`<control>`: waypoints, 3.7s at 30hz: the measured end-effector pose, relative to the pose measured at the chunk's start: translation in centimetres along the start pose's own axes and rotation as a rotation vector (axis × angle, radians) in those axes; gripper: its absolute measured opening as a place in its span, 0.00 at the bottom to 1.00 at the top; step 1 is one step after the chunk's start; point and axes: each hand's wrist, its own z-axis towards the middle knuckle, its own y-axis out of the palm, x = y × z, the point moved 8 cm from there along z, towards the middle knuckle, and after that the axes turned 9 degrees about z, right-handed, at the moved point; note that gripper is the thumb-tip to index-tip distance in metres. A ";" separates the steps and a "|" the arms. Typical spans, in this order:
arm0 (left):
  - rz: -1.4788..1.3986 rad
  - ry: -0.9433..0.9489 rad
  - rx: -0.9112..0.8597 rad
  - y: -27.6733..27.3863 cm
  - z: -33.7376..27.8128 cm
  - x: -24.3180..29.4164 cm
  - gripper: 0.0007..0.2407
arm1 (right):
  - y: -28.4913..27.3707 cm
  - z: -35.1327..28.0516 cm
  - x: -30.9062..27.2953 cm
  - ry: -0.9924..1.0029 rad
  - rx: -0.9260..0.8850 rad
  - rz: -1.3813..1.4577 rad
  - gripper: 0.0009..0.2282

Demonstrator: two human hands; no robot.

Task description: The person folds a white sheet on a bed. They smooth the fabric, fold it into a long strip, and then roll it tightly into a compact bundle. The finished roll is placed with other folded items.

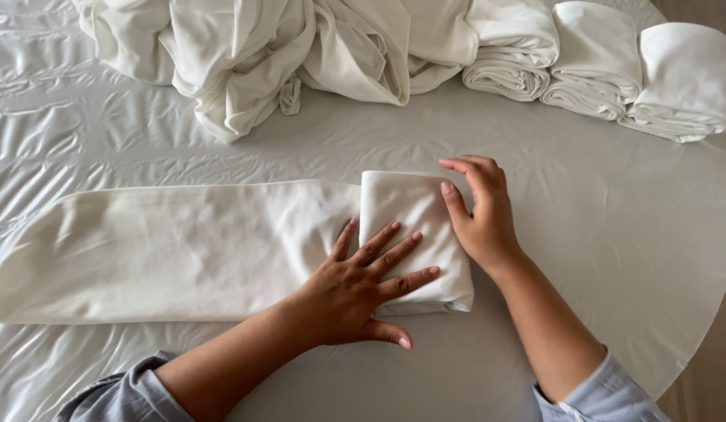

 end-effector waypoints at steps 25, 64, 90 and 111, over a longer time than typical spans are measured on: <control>0.069 -0.441 -0.218 2.7 -1.1 -7.4 0.55 | 5.5 -5.9 -4.0 0.214 -0.690 -0.429 0.49; -0.088 -0.513 -0.401 2.4 0.4 -6.9 0.57 | 2.8 -11.6 -5.5 0.939 0.647 1.210 0.19; -0.352 -0.316 -0.327 6.8 1.8 -10.6 0.31 | 6.8 -7.0 -6.8 0.237 0.246 0.172 0.35; -0.371 -0.593 -0.727 0.7 -5.0 -18.6 0.26 | 12.5 -5.9 -11.7 -0.260 -0.318 -0.315 0.34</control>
